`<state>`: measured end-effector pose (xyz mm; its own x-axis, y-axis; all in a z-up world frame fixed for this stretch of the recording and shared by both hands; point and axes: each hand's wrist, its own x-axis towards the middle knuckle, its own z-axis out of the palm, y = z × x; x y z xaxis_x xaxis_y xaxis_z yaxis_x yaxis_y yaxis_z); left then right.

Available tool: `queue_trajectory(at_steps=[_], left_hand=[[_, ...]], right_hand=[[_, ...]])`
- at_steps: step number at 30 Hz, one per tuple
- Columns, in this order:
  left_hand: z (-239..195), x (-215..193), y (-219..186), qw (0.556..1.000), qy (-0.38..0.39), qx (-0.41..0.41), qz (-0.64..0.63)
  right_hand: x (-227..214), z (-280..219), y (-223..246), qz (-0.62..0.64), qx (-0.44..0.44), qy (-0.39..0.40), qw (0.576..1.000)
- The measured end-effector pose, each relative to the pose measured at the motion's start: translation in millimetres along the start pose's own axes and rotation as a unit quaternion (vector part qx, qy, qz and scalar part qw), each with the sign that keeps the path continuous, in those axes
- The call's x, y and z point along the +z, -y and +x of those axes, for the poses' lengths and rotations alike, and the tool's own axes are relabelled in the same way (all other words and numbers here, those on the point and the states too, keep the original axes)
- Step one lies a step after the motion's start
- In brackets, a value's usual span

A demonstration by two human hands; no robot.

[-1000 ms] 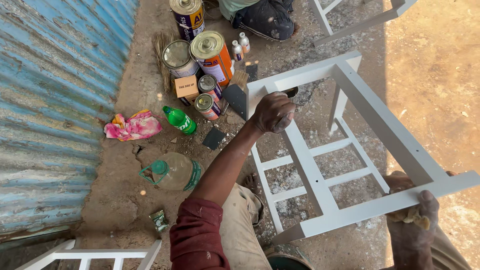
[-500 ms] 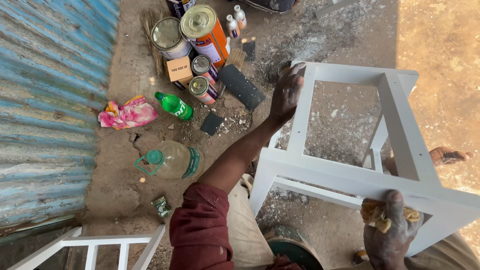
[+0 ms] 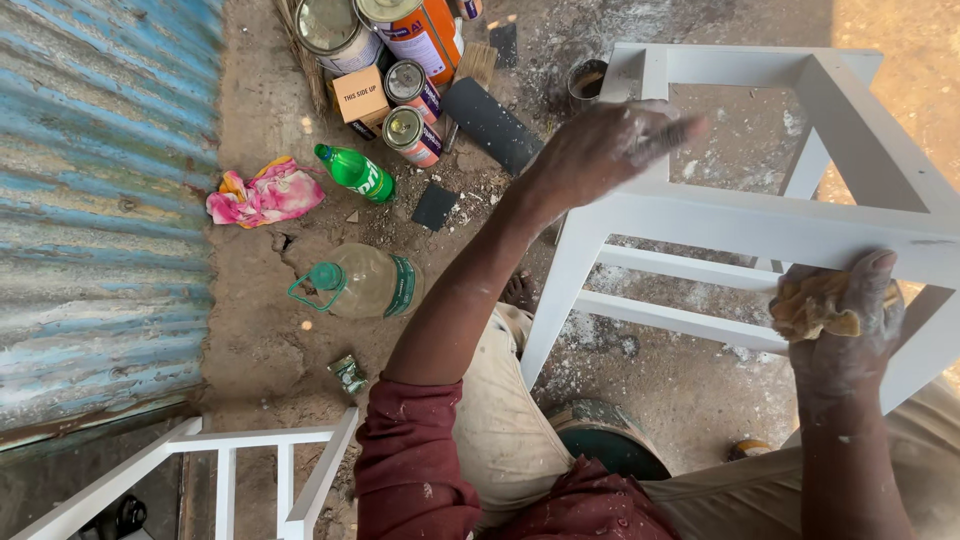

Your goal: The person sits on the ground and wipes a white wooden chair frame with a yellow cloth. The person repeatedly rubs the cloth along the chair's legs and crossbars while another person works nearby.

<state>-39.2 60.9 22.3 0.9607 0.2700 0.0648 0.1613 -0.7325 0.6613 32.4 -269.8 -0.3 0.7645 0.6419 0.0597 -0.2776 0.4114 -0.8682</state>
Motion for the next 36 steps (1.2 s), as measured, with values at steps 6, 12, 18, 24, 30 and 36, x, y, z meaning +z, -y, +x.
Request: queue_trajectory(at_steps=[6,12,18,24,30,36], left_hand=[[-20.5,-16.1,-29.6,0.966,-0.23,0.018,0.114],[-30.7,12.3,-27.8,0.974,-0.177,0.137,0.027],[-10.1,23.9,-4.7,0.921,-0.298,0.245,0.052],[9.6,14.6,11.4,0.938,-0.259,0.224,0.052],[28.2,9.3,16.9,0.97,-0.129,0.19,0.077],[23.3,20.9,39.9,0.969,-0.085,0.137,-0.189]], right_hand=[[78.8,-38.4,-47.9,-0.032,0.476,0.011,0.879],[129.2,-15.0,-45.5,-0.236,0.101,0.022,0.966],[122.8,-76.8,-178.7,-0.496,-0.029,0.032,0.867],[70.6,-188.6,-236.3,-0.55,0.209,0.328,0.739],[82.4,-77.6,-112.0,-0.408,0.357,0.151,0.827],[109.8,55.7,-69.8,-0.65,-0.423,0.146,0.614]])
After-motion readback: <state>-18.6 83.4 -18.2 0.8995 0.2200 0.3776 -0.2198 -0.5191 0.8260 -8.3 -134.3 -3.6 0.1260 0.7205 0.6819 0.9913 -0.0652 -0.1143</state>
